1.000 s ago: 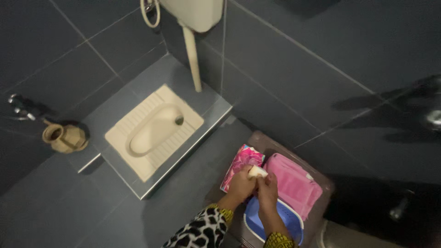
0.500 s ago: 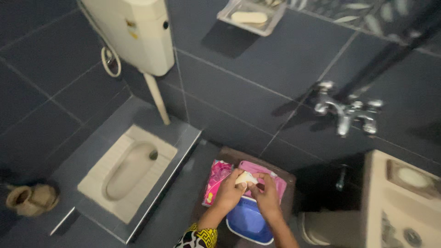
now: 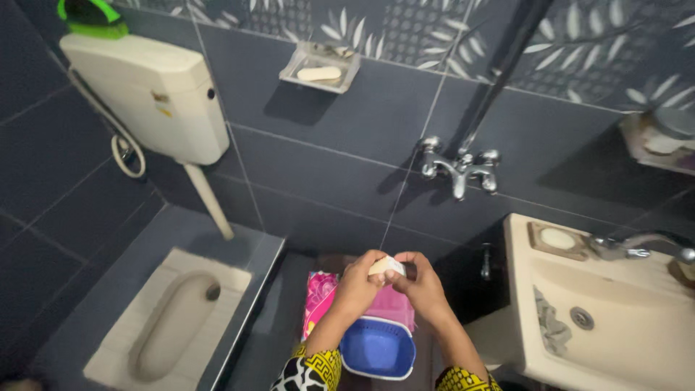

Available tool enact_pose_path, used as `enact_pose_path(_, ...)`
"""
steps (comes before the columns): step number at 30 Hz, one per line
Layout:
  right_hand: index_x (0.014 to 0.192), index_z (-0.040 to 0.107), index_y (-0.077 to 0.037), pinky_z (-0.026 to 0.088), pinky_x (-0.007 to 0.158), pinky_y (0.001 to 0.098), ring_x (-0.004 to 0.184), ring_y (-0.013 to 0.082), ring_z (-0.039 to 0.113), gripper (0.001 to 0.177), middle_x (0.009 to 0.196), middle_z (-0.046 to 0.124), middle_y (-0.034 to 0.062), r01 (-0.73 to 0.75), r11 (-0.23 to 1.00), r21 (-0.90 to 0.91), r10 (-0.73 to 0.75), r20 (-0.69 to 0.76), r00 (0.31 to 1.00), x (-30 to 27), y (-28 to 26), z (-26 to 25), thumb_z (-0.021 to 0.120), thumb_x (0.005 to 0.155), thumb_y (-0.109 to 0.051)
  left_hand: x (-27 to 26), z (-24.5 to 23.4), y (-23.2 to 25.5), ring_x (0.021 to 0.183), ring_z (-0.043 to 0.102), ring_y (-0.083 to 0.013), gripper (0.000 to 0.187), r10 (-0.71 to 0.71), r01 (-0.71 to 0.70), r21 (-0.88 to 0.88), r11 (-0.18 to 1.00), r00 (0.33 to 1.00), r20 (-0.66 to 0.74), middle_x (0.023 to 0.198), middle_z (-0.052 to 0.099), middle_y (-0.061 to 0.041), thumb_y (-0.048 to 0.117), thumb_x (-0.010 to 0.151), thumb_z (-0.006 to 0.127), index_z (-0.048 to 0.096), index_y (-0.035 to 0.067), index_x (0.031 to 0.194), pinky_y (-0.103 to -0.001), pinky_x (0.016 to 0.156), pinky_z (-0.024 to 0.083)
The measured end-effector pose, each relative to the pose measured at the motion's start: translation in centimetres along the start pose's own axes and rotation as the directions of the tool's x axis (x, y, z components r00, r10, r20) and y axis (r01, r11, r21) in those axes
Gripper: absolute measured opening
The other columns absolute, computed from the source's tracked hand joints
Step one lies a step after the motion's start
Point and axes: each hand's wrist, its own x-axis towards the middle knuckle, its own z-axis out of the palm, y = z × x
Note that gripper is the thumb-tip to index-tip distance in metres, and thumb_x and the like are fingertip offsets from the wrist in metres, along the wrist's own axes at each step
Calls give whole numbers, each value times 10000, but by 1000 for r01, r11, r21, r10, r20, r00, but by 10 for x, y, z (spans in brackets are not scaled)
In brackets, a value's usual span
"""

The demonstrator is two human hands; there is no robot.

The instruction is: The person cleans a wall-mounted soap dish and a towel rack in a bathroom. They use a cloth to wipe the surfaces and then hang a pink towel on the rack.

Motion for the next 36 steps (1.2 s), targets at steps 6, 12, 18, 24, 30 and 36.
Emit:
enact_pose_path(6, 1169, 581, -29, 606, 783, 310, 915, 167, 727, 375, 1037, 750, 138, 11, 999, -45, -10, 13, 1000, -21, -23, -10, 761, 861, -145, -3, 4, 13, 1036, 716, -329, 383, 133, -134, 46, 990, 991, 11, 1099, 737, -141, -30, 778, 713, 655, 78, 1140, -406, 863, 560)
enact_pose_path(12, 1128, 581, -45, 585, 760, 301, 881, 164, 710, 359, 1004, 746, 134, -47, 997, -55, 49, 28, 998, -24, -34, -22, 775, 850, -162, -4, 8, 28, 1129, 627, -326, 401, 46, -51, 160, 986, 998, 35, 1150, 691, -98, -3, 803, 729, 693, 160, 1168, -423, 963, 490)
enact_pose_path(18, 1077, 566, -26, 589, 771, 305, 910, 163, 696, 323, 998, 722, 110, -43, 999, 17, 41, 87, 995, -28, -34, -44, 768, 861, -157, -6, 21, 39, 1234, 531, -334, 466, 53, -38, 216, 976, 997, -64, 1303, 585, -86, 26, 738, 785, 751, 217, 1161, -420, 1040, 460)
enact_pose_path(24, 1254, 567, -118, 606, 759, 310, 929, 148, 706, 469, 1059, 702, 31, 1, 996, 91, -9, 84, 996, -36, -44, -62, 751, 823, -142, -1, 34, 49, 1202, 610, -329, 475, 143, -122, 181, 976, 984, -108, 1272, 624, -122, 41, 725, 778, 741, 153, 1186, -396, 1030, 510)
enact_pose_path(30, 1267, 642, -76, 597, 743, 300, 937, 160, 710, 404, 1091, 707, 63, -55, 990, 131, 53, 18, 998, -41, -57, -76, 713, 888, -195, -1, 39, 73, 1218, 598, -357, 546, 201, -164, 164, 973, 949, -242, 1327, 582, -178, 87, 723, 845, 673, 46, 1239, -420, 1013, 503)
enact_pose_path(36, 1275, 628, -76, 579, 685, 302, 925, 140, 695, 394, 1076, 708, 58, -21, 969, 245, 22, -2, 1000, -34, -69, -82, 679, 916, -228, -2, 47, 86, 1122, 712, -322, 754, 69, -65, 23, 998, 968, -241, 1422, 520, -179, 190, 743, 807, 501, 75, 1423, -374, 978, 567)
